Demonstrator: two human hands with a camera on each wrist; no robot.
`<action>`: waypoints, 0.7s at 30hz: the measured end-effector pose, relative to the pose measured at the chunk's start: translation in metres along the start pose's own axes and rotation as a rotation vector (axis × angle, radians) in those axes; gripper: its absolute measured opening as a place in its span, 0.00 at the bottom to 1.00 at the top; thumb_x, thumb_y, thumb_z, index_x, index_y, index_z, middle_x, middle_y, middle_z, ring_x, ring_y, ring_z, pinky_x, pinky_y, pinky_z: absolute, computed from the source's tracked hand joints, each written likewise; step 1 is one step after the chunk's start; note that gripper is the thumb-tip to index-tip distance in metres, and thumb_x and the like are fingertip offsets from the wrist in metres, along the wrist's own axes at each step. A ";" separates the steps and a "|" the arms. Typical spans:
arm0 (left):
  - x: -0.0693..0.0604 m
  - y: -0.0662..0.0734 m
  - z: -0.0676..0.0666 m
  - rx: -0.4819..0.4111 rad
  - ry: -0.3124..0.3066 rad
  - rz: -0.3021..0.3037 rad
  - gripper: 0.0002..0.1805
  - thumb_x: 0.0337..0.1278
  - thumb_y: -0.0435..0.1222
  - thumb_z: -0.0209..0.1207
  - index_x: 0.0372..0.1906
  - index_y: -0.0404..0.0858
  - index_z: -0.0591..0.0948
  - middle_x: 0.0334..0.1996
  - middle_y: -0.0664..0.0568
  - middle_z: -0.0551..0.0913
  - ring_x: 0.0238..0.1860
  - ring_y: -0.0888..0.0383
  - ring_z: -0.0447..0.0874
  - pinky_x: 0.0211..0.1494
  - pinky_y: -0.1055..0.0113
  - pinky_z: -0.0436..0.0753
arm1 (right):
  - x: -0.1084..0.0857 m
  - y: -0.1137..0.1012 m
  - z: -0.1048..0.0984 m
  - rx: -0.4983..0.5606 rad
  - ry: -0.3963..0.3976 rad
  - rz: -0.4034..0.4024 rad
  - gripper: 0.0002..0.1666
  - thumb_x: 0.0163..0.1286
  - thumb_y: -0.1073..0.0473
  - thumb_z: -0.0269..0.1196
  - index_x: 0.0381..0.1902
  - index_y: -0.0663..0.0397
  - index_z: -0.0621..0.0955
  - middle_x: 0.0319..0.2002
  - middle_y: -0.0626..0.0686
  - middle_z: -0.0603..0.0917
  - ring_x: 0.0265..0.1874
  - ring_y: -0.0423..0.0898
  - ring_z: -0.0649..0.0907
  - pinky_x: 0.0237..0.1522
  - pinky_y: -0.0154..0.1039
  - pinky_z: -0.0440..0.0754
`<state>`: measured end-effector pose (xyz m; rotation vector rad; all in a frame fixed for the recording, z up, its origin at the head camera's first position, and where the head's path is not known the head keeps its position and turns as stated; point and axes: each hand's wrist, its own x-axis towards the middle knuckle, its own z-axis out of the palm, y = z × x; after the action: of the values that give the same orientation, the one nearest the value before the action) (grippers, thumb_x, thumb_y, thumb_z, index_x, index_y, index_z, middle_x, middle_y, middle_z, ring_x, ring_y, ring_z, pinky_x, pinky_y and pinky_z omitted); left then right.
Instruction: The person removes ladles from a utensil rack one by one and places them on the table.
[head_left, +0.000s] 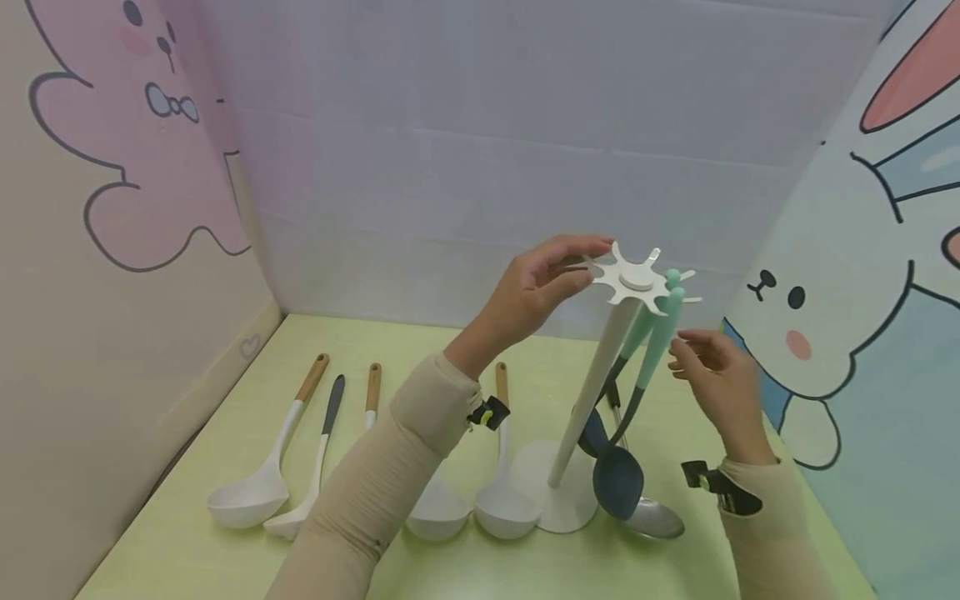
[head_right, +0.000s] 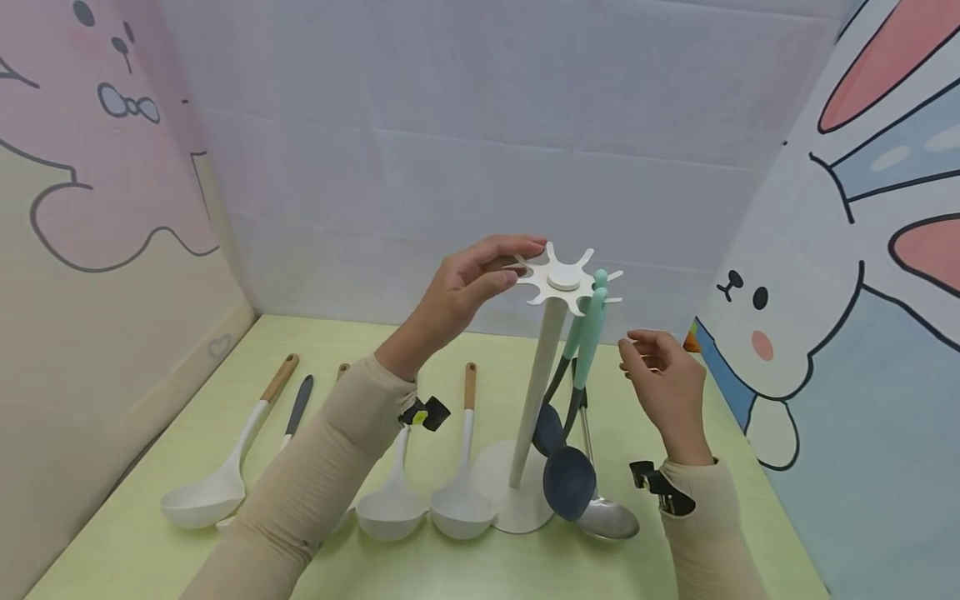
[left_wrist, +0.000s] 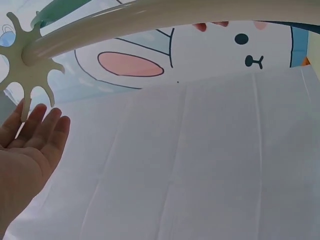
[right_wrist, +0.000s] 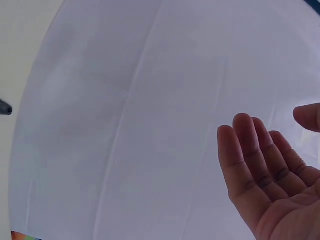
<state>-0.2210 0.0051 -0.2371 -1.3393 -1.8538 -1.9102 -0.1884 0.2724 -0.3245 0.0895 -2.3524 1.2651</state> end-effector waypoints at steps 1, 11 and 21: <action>-0.001 0.001 0.001 0.017 0.013 -0.003 0.20 0.66 0.26 0.53 0.61 0.23 0.74 0.64 0.36 0.74 0.62 0.56 0.76 0.64 0.64 0.75 | -0.004 -0.006 -0.001 0.028 0.022 -0.020 0.19 0.74 0.57 0.61 0.54 0.66 0.80 0.33 0.35 0.83 0.28 0.28 0.83 0.33 0.23 0.81; -0.009 0.017 0.018 0.258 0.124 0.109 0.33 0.54 0.31 0.66 0.65 0.26 0.71 0.64 0.37 0.73 0.66 0.60 0.69 0.66 0.69 0.71 | -0.038 -0.034 0.007 0.350 0.129 -0.407 0.12 0.66 0.78 0.58 0.47 0.78 0.80 0.38 0.48 0.87 0.32 0.36 0.86 0.36 0.25 0.83; -0.009 0.021 0.037 0.430 0.157 0.125 0.40 0.47 0.38 0.74 0.65 0.28 0.72 0.64 0.39 0.74 0.70 0.59 0.64 0.72 0.70 0.61 | -0.060 -0.042 0.020 0.210 0.143 -0.384 0.22 0.55 0.82 0.66 0.51 0.75 0.80 0.42 0.39 0.85 0.37 0.32 0.85 0.40 0.23 0.81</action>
<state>-0.1839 0.0286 -0.2343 -1.1012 -1.9075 -1.4048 -0.1311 0.2225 -0.3272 0.4773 -1.9567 1.2702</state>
